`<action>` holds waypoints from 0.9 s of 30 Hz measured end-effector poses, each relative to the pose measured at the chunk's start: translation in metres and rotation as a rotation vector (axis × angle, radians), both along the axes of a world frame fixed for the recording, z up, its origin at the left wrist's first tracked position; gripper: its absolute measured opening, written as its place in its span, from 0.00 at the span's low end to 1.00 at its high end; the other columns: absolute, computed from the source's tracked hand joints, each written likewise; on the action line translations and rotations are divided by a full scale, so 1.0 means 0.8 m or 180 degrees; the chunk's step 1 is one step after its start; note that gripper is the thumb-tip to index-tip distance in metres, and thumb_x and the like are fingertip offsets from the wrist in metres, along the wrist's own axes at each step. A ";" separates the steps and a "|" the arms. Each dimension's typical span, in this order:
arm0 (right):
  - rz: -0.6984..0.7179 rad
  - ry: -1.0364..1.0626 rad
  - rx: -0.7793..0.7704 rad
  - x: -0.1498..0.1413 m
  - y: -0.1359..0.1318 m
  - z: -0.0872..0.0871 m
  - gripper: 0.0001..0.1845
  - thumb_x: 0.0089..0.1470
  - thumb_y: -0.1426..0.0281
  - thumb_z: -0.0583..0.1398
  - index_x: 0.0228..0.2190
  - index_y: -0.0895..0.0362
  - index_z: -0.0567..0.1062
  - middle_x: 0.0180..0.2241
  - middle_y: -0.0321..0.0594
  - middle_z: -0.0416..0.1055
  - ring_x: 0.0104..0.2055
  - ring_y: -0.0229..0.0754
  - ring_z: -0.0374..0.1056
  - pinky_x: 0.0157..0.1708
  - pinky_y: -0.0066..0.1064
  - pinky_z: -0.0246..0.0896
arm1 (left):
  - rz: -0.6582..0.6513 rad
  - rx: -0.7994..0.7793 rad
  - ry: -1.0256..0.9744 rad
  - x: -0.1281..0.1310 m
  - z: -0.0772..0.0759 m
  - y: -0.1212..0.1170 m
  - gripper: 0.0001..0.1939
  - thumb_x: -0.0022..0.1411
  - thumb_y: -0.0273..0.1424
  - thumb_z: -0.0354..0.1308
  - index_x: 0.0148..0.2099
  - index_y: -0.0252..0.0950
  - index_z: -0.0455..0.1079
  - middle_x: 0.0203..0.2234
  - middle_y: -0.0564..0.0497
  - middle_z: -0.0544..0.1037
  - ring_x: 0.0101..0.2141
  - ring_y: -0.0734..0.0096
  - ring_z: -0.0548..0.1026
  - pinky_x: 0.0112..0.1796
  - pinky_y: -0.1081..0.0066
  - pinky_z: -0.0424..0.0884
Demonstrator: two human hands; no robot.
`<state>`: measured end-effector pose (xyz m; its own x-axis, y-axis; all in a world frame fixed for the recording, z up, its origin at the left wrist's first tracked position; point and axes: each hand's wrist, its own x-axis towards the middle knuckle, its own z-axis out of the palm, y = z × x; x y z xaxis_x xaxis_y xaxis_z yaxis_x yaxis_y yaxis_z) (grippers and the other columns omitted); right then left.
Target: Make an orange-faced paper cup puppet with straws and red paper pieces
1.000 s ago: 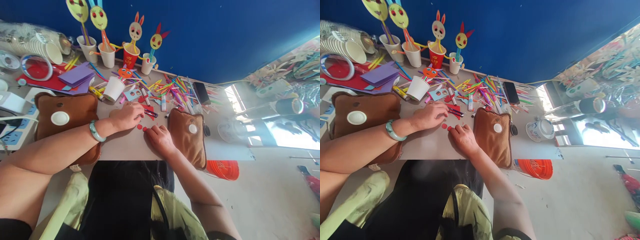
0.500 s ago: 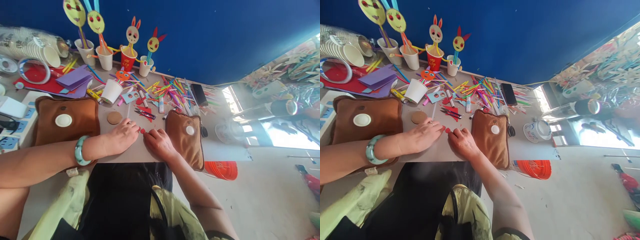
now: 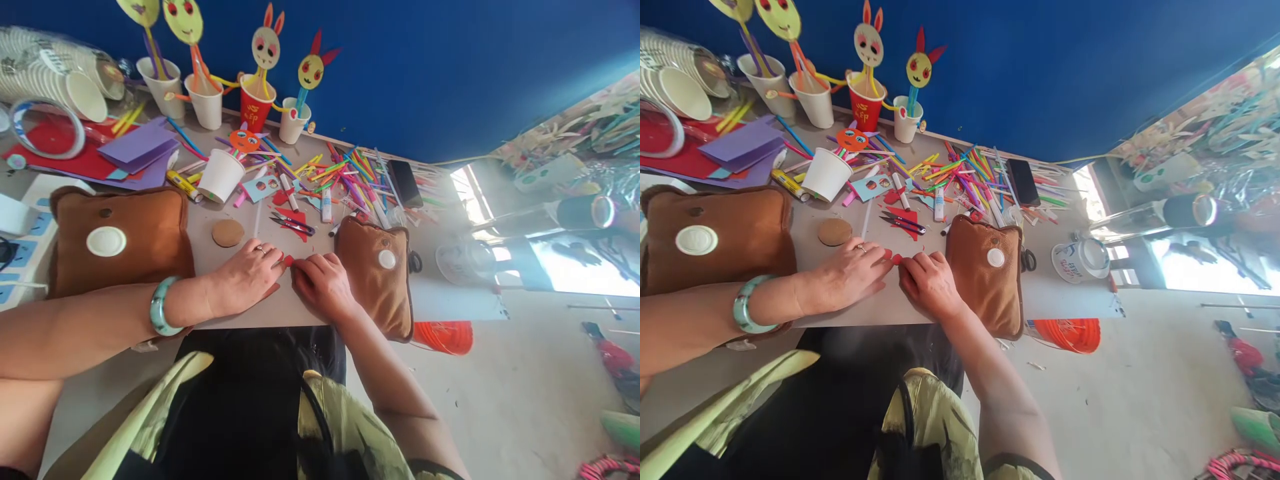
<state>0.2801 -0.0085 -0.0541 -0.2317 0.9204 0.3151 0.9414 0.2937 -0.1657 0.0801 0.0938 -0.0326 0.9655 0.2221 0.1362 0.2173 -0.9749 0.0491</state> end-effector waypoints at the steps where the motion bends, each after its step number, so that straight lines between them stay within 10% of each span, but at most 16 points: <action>1: -0.0028 0.0024 -0.0003 0.000 0.000 0.001 0.12 0.66 0.71 0.55 0.45 0.58 0.77 0.32 0.42 0.72 0.34 0.41 0.67 0.39 0.36 0.55 | 0.0001 0.0003 0.0009 0.000 0.000 0.000 0.12 0.67 0.33 0.57 0.50 0.33 0.72 0.42 0.41 0.76 0.44 0.54 0.73 0.44 0.57 0.60; 18: -0.0411 -0.0081 0.0843 0.028 -0.057 0.031 0.09 0.59 0.67 0.60 0.42 0.48 0.77 0.25 0.38 0.74 0.25 0.43 0.67 0.39 0.44 0.62 | -0.0055 -0.0041 -0.0192 0.001 -0.012 0.014 0.12 0.64 0.34 0.60 0.49 0.37 0.73 0.41 0.44 0.77 0.41 0.58 0.73 0.45 0.59 0.60; 23: -0.1673 -0.0118 0.1629 0.081 -0.053 0.053 0.06 0.57 0.67 0.59 0.34 0.53 0.77 0.21 0.36 0.69 0.24 0.41 0.65 0.39 0.41 0.62 | -0.0070 -0.0010 -0.0146 0.002 -0.009 0.016 0.10 0.66 0.32 0.57 0.47 0.37 0.74 0.41 0.44 0.77 0.41 0.59 0.74 0.45 0.59 0.59; 27: -0.2375 -0.0107 0.1143 0.131 -0.036 0.068 0.08 0.55 0.65 0.58 0.33 0.54 0.77 0.24 0.36 0.72 0.29 0.43 0.68 0.41 0.40 0.62 | -0.0018 0.0012 -0.0038 0.002 -0.008 0.014 0.09 0.67 0.33 0.56 0.47 0.37 0.74 0.41 0.44 0.77 0.42 0.57 0.73 0.44 0.58 0.59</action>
<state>0.3851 -0.0371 0.0003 0.3858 0.6806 0.6229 0.9126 -0.3806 -0.1493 0.0819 0.1054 -0.0391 0.9650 0.2161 0.1485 0.2112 -0.9763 0.0479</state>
